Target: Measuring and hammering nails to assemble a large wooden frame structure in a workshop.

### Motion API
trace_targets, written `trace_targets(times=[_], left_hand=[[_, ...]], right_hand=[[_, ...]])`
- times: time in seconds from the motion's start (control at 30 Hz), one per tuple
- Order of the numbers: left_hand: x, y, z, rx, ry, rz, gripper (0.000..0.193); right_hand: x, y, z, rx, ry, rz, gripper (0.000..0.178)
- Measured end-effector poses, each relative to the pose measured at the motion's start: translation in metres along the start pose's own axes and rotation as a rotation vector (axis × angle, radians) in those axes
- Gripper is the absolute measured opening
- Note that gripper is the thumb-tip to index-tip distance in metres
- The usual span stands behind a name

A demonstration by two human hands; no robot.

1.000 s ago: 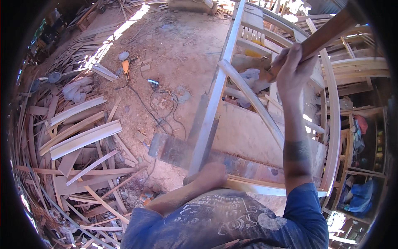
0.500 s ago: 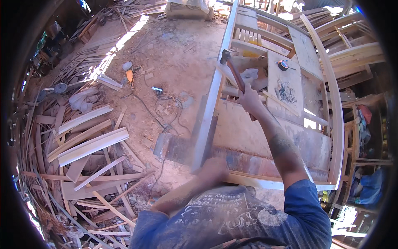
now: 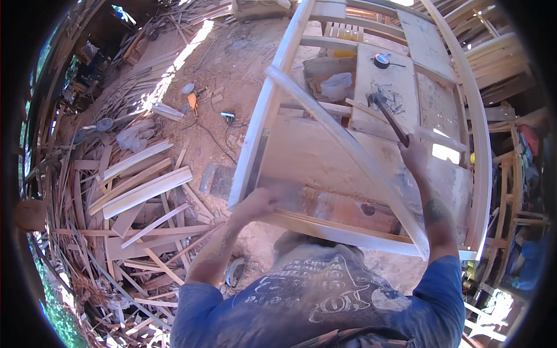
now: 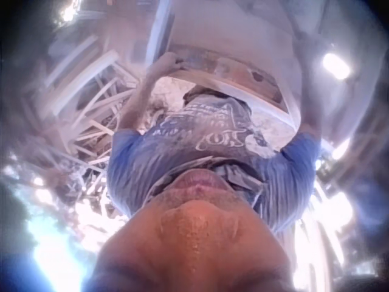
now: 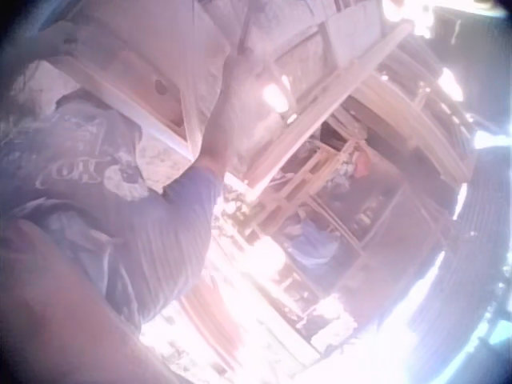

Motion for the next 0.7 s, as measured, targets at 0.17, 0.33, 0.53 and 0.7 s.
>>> trace_targets(times=[0.17,0.33,0.53,0.7], left_hand=[[0.014,0.021,0.111,-0.051,0.019,0.072,0.020],[0.052,0.018,0.217,-0.146,-0.022,0.139,0.017],[0.141,-0.035,0.279,-0.171,-0.272,0.167,0.021],[0.217,-0.114,0.325,-0.216,-0.336,0.133,0.020]], right_hand=[[-0.008,-0.025,0.062,-0.067,0.003,-0.116,0.042],[-0.022,-0.001,0.081,-0.040,0.072,-0.024,0.047],[-0.031,0.066,0.101,0.320,-0.017,-0.159,0.038],[-0.076,0.105,0.129,0.440,-0.107,-0.216,0.033]])
Point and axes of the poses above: each hand's wrist, its own x-axis towards the middle knuckle, its own y-axis out of the back of the hand, z = x × y, the point moved 2 cm from there along x, towards the middle knuckle, and after that the axes turned 11 degrees about z, right-handed, at the moved point
